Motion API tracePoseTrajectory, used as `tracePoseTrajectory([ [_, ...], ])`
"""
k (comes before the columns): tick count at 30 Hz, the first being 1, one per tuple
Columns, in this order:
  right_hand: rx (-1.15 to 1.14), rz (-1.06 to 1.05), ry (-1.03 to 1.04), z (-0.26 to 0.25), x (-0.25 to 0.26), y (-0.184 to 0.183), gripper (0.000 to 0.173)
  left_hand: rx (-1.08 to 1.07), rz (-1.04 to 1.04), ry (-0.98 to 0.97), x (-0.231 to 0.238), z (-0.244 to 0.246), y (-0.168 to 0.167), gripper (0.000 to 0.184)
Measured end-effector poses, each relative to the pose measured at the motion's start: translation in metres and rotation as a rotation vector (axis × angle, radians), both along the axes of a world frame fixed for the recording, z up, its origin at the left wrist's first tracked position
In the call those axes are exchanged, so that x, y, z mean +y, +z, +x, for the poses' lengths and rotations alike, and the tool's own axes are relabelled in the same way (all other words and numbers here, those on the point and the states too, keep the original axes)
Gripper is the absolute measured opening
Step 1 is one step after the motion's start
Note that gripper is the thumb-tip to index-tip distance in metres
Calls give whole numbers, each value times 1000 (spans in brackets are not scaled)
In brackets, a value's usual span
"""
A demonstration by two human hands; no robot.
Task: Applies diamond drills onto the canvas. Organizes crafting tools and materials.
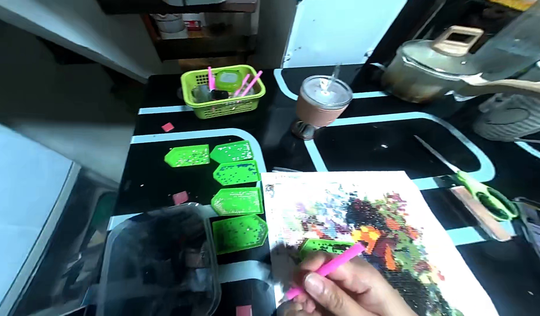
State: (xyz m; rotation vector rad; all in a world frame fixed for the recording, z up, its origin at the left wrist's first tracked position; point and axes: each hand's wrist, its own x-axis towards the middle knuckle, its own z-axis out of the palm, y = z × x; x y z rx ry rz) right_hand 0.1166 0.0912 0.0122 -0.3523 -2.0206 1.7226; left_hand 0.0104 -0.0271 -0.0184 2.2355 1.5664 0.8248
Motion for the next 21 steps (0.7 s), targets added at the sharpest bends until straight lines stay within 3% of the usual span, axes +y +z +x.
tracePoseTrajectory([
  [4, -107, 159, 89, -24, -15, 3, 26, -91, 19, 74, -9, 10, -16, 31],
  [6, -125, 208, 101, -31, -18, 3, 24, -178, 138, 154, -9, 26, -49, 32],
  [8, -85, 235, 69, -31, -19, 3, 23, -201, 321, 234, -1, 36, -57, 35],
  [10, -2, 259, -9, -24, -14, 8, 22, -28, 99, 57, -7, 9, -6, 34],
  [14, 123, 151, -303, 5, -8, 26, 21, -59, -24, -38, -5, -3, 25, 31],
  [18, 148, -54, -393, 40, -13, 16, 21, -136, -147, 86, -23, -31, 63, 20],
  [21, 105, -137, -377, 58, -27, 8, 21, -107, -209, 193, -46, -65, 58, 21],
])
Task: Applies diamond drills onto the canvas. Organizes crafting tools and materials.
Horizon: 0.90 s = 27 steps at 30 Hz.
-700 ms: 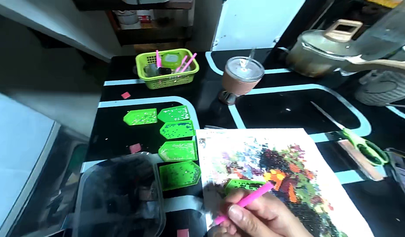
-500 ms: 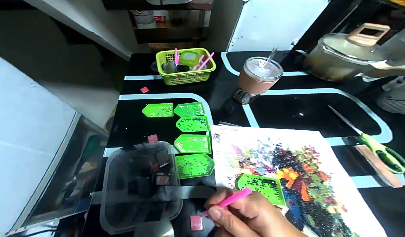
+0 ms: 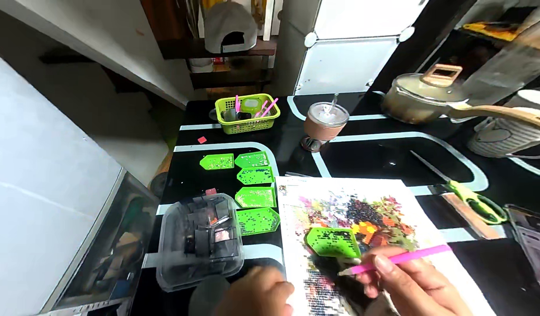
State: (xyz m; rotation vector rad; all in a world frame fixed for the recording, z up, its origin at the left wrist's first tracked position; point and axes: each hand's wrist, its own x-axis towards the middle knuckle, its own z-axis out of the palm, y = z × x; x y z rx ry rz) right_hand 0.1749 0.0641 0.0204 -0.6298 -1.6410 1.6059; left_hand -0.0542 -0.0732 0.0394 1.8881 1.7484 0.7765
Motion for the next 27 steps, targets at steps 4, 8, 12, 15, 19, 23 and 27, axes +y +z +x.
tracePoseTrajectory([
  [4, -46, -74, 51, 7, -23, -12, 17, 99, 42, 64, -24, -15, -34, 28],
  [8, -102, -46, 96, 1, -32, -24, 13, 74, 136, 95, -31, -19, -46, 25],
  [12, -122, -16, 122, 0, -30, -28, 15, 38, 140, 83, -28, -17, -47, 21],
  [15, -105, 11, 118, -5, -30, -25, 15, -28, 75, 72, -24, -19, -43, 22],
  [19, -57, 54, 119, -32, -27, -25, 16, -27, 12, 92, -22, -22, -32, 22],
  [23, -106, 16, 185, -57, -26, -28, 20, -34, 43, 137, -21, -24, -35, 20],
  [27, -155, 54, 223, -66, -26, -30, 23, -38, 59, 169, -21, -20, -36, 17],
])
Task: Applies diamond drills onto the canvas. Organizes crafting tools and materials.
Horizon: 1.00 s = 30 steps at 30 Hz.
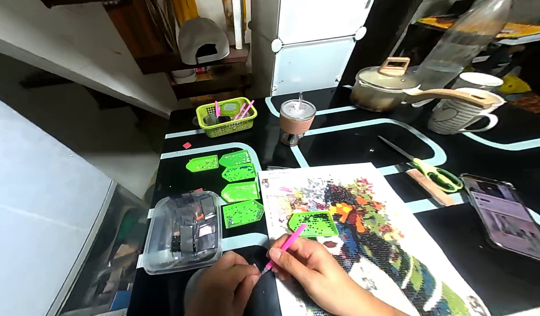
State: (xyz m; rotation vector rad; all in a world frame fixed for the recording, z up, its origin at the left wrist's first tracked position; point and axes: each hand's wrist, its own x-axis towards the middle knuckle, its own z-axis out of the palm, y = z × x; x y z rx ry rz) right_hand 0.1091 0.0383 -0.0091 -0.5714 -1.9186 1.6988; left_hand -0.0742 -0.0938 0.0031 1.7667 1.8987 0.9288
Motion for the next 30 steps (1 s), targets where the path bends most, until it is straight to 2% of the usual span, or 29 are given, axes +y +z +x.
tracePoseTrajectory([
  [9, -16, -50, -37, -2, 2, 0, 18, 68, 74, 42, 2, 2, -8, 15],
  [17, 45, 277, 16, -5, -1, -12, 28, 165, 151, 40, 5, 3, -18, 18],
  [30, 35, 498, 39, -11, -6, -10, 30, 197, 233, 38, 10, 3, -29, 17],
])
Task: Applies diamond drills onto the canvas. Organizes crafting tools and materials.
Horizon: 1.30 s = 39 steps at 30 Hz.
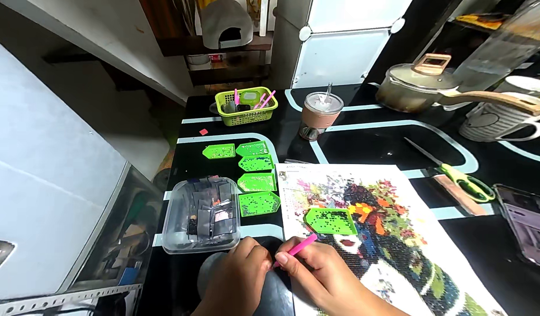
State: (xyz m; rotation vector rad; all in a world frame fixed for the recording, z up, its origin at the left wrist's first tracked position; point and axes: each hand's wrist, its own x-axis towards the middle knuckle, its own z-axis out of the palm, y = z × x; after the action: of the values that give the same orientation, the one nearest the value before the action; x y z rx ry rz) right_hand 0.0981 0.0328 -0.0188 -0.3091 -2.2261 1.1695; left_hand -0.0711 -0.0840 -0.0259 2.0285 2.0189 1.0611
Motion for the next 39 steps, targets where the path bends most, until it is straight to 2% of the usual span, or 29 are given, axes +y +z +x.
tracePoseTrajectory([
  [7, -57, 367, -22, -8, -10, 7, 29, 12, -10, -7, 0, 0, 3, 13],
  [14, -69, 472, -60, -12, -14, 0, 24, 8, -4, -16, 0, -1, 2, 14],
  [16, -102, 333, -55, -11, -12, 0, 28, 8, 9, -12, 0, -1, 1, 15],
  [19, -169, -127, -43, -5, -3, 9, 30, -21, 9, -10, -2, -1, -1, 19],
  [21, -123, -355, -72, 2, 4, 18, 23, -41, 0, -13, -3, -1, -2, 19],
  [23, -30, -459, -110, 10, 9, 24, 17, -43, 1, -13, -3, 0, -2, 19],
  [27, 54, -395, -191, 29, 14, 22, 14, -16, -11, -10, -4, 1, 2, 18],
  [32, 95, -302, -280, 70, 19, 23, 9, 33, -153, -53, -22, 11, 20, 20],
  [36, 115, -334, -349, 104, 32, 34, 19, 299, -250, -67, -37, 14, 15, 43],
  [39, 197, -299, -402, 120, 50, 35, 28, 234, -367, -78, -34, 17, 22, 54],
])
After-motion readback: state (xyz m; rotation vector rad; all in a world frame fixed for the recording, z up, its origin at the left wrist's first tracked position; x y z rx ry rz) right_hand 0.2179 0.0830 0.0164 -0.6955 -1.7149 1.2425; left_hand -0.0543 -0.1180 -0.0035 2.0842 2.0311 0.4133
